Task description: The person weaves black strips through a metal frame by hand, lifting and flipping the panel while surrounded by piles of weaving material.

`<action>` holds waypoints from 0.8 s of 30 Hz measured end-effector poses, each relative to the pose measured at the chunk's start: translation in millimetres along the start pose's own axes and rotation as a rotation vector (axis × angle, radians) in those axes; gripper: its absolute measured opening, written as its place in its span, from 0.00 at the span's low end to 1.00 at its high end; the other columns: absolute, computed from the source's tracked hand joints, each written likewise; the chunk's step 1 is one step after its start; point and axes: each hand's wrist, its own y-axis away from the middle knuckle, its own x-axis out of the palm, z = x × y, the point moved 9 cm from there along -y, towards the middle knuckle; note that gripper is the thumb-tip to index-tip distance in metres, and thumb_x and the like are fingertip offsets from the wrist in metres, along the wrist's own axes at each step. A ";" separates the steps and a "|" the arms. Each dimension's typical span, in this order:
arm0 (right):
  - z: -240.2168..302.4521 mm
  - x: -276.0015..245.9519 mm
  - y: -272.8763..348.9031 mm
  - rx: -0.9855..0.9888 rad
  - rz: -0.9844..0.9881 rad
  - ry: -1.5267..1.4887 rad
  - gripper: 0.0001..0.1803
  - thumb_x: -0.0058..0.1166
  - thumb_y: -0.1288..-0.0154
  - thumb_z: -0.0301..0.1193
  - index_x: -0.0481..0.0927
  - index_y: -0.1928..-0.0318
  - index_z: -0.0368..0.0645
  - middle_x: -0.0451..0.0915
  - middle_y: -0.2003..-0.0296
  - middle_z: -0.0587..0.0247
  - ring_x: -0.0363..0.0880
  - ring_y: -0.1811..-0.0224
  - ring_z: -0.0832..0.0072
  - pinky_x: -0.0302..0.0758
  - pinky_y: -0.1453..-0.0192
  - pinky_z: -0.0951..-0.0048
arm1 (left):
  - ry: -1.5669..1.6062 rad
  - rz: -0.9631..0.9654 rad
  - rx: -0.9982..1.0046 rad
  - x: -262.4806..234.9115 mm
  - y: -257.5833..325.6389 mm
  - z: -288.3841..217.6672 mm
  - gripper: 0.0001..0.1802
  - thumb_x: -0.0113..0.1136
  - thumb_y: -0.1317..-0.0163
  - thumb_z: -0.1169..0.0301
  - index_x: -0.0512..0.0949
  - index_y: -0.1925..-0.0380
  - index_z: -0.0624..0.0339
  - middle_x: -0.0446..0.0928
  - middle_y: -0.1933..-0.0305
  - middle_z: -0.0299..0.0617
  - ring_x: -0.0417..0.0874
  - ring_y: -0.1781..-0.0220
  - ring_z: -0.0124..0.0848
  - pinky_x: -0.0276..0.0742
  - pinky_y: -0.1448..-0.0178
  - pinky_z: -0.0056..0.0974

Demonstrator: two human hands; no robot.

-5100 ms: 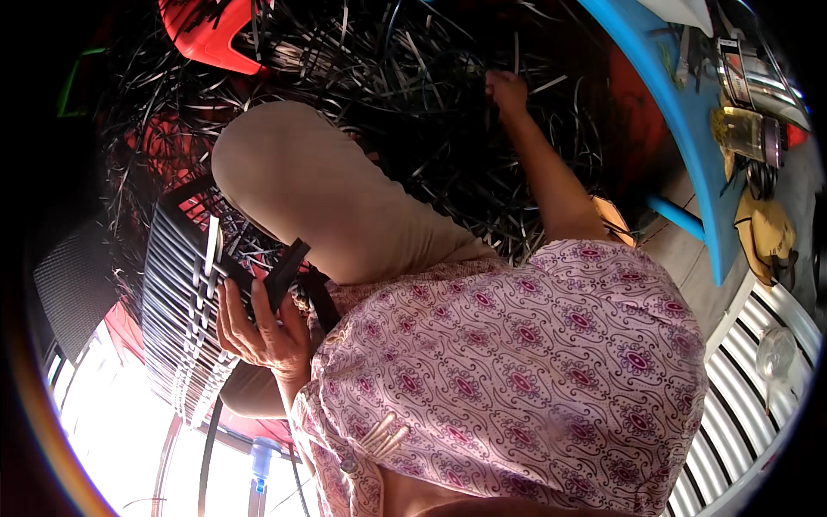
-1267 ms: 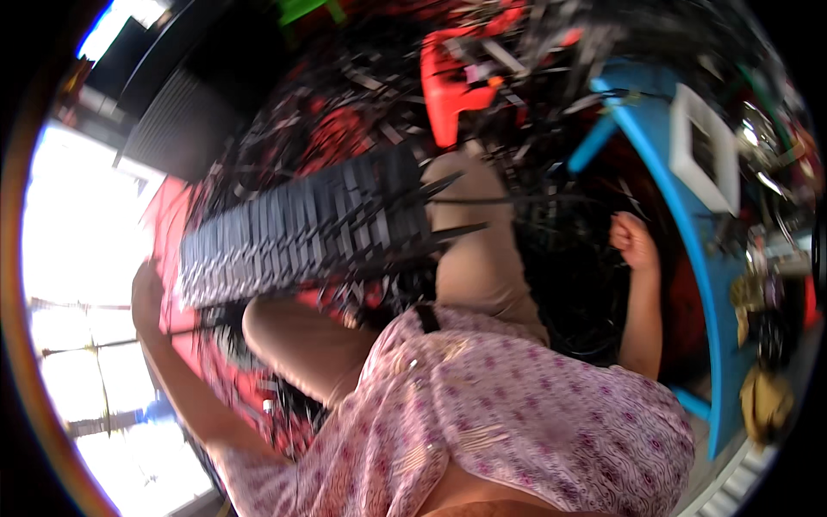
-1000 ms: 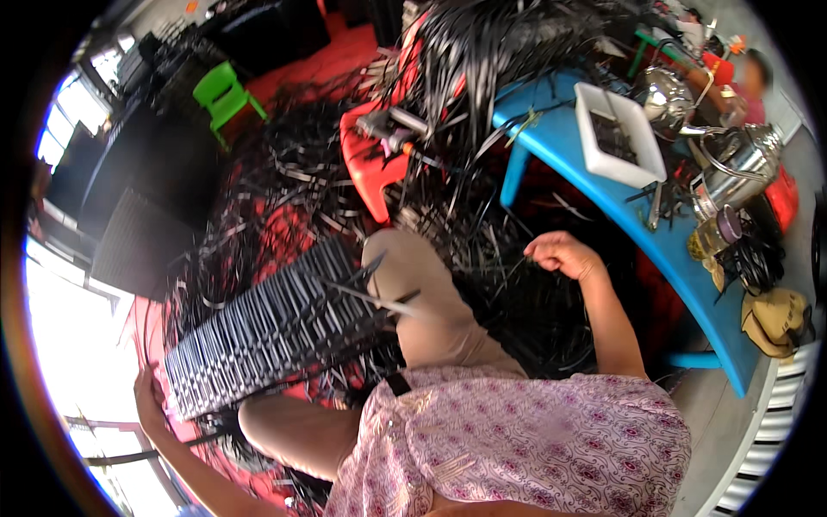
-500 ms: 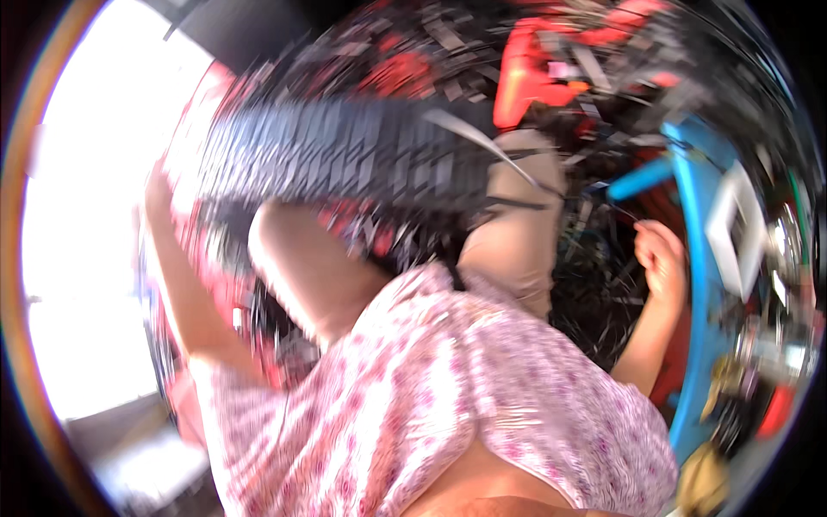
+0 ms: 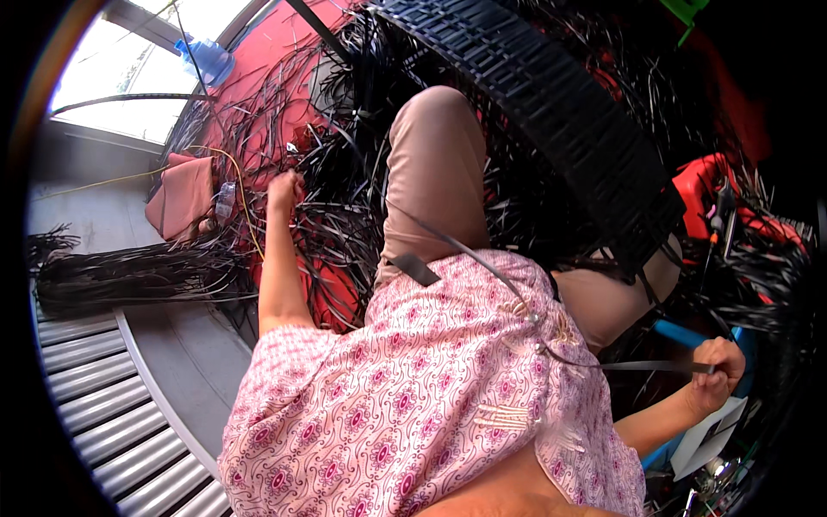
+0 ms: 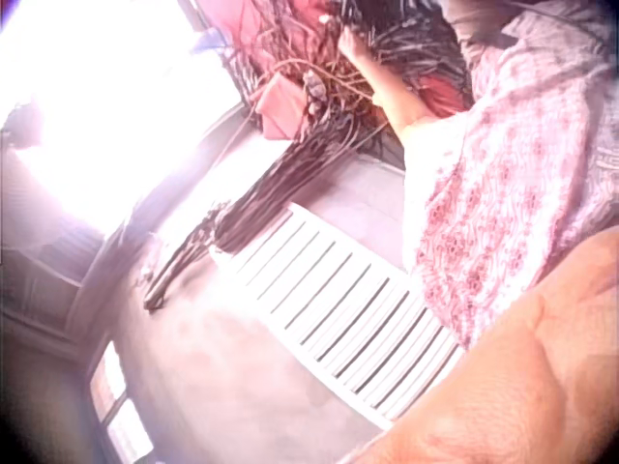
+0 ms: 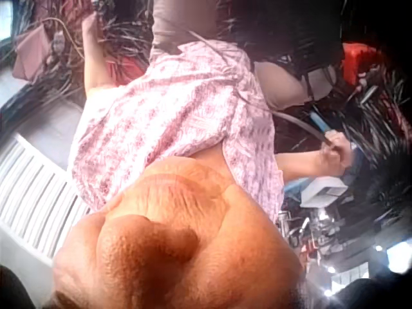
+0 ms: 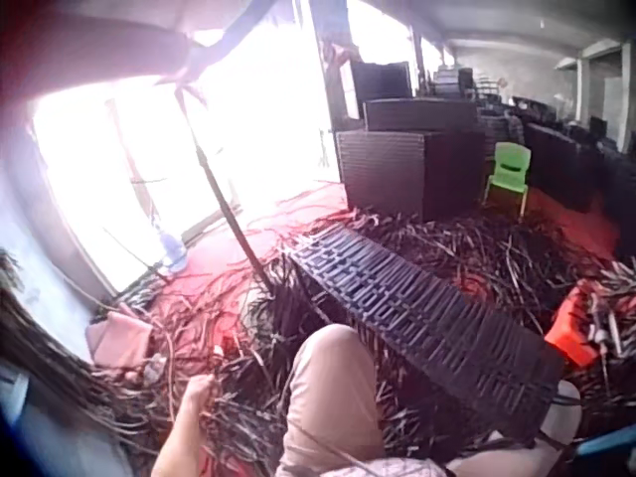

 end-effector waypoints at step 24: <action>-86.2 130.0 -333.1 0.341 0.282 0.746 0.34 0.58 0.39 0.30 0.66 0.32 0.37 0.72 0.38 0.60 0.76 0.46 0.76 0.72 0.43 0.75 | 0.400 -0.109 -0.178 84.4 -120.6 10.3 0.16 0.53 0.30 0.58 0.81 0.67 0.57 0.73 0.83 0.33 0.66 0.88 0.22 0.60 0.84 0.29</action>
